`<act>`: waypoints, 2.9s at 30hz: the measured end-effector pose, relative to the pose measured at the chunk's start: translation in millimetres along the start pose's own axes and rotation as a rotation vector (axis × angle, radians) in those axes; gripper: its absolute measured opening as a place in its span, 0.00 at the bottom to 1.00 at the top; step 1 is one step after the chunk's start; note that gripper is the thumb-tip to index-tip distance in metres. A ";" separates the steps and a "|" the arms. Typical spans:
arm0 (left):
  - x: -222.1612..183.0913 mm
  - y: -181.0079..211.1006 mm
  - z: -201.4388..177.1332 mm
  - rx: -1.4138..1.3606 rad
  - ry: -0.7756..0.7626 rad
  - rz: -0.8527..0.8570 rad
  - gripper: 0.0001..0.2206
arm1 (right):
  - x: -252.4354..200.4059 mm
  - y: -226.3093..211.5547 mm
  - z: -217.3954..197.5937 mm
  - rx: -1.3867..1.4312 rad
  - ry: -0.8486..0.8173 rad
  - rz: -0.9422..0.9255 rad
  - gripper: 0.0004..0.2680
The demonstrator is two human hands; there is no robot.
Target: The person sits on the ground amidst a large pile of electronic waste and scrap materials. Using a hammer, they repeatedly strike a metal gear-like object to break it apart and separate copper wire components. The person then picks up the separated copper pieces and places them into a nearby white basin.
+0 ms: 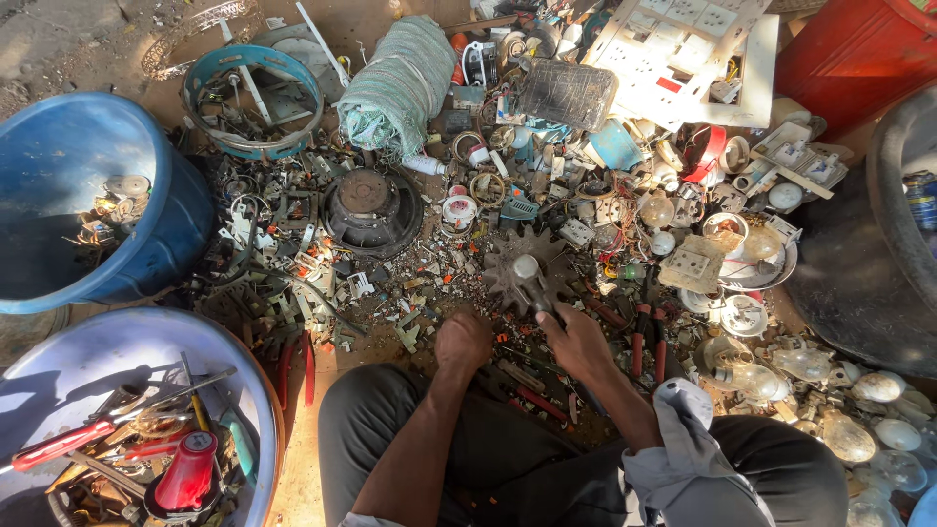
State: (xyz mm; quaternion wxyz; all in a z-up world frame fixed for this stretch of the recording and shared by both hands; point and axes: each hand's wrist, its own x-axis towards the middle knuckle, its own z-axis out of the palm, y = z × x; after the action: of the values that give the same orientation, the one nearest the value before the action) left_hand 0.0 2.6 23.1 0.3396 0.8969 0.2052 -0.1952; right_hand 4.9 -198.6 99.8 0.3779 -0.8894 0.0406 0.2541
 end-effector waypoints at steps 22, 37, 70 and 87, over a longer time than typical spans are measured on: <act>18.4 -31.5 25.0 0.199 0.026 0.156 0.15 | 0.1 -6.3 0.2 -0.033 0.001 -0.028 0.15; 0.0 -27.6 4.9 0.108 0.016 0.042 0.15 | -9.3 0.1 1.3 0.120 0.055 -0.137 0.15; -137.6 54.7 -117.3 -1.040 -0.332 0.649 0.05 | -81.4 53.2 57.6 -0.047 -0.041 0.145 0.14; -220.0 63.5 -90.1 -0.874 0.191 0.569 0.08 | -166.6 2.6 8.4 1.971 -0.403 -0.355 0.23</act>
State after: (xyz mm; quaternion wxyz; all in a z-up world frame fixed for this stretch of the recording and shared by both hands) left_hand -134.0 -30.6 226.8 0.7012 0.7057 0.0461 0.0909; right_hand -143.8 -214.6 173.6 0.9737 -0.1165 0.0348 0.1927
